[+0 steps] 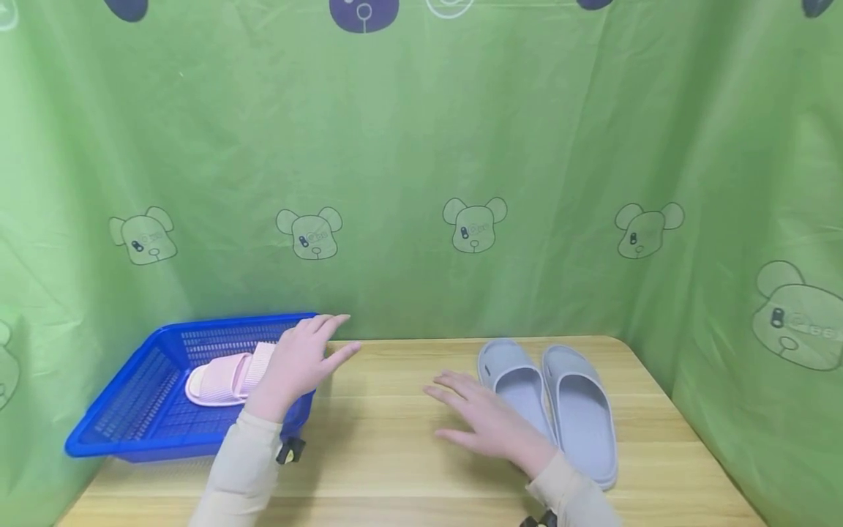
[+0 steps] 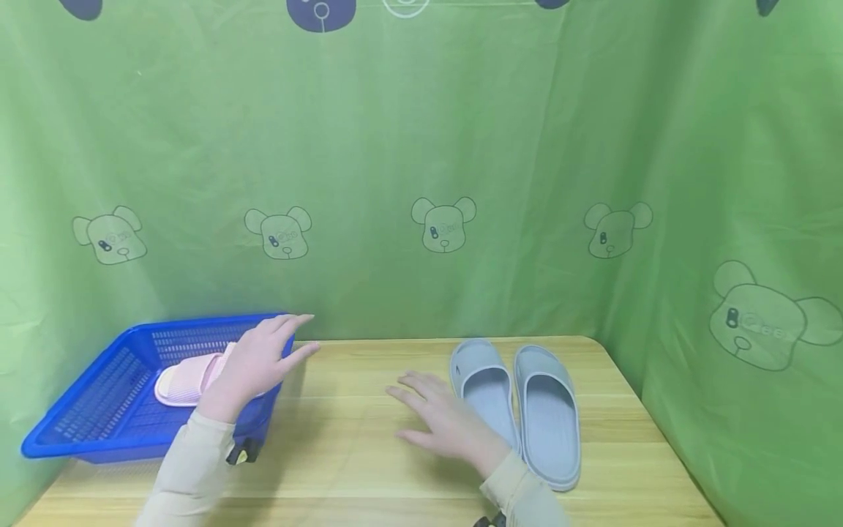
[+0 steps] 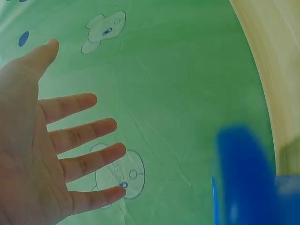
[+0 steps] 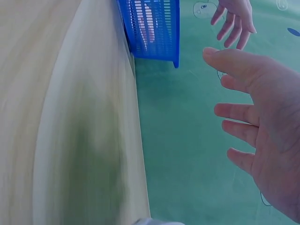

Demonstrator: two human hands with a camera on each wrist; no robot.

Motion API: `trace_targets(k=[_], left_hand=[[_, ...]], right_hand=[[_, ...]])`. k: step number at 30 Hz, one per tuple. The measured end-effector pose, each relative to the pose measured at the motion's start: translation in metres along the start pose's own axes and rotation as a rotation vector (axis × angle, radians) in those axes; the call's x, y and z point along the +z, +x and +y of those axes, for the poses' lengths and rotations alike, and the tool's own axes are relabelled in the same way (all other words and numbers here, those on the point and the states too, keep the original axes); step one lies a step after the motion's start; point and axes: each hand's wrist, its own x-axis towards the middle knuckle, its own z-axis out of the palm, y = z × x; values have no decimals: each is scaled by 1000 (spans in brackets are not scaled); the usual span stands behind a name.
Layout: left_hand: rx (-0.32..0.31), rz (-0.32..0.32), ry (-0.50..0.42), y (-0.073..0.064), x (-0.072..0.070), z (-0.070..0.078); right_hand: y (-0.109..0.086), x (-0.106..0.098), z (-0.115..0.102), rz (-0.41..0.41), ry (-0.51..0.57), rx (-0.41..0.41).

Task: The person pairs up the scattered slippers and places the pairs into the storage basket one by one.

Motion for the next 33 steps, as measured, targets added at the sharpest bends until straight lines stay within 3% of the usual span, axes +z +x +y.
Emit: trace_targets(k=[7,18,33], left_hand=[[-1,-5,-37,1,9,14],[11,-1,-121,2,29,33],[-38,-49,-265,11,56,55]], right_hand=[[-9,-4,12,-1,-21,41],[-24,-10,33,40,-68,36],[-51,-25,66,104,-94,62]])
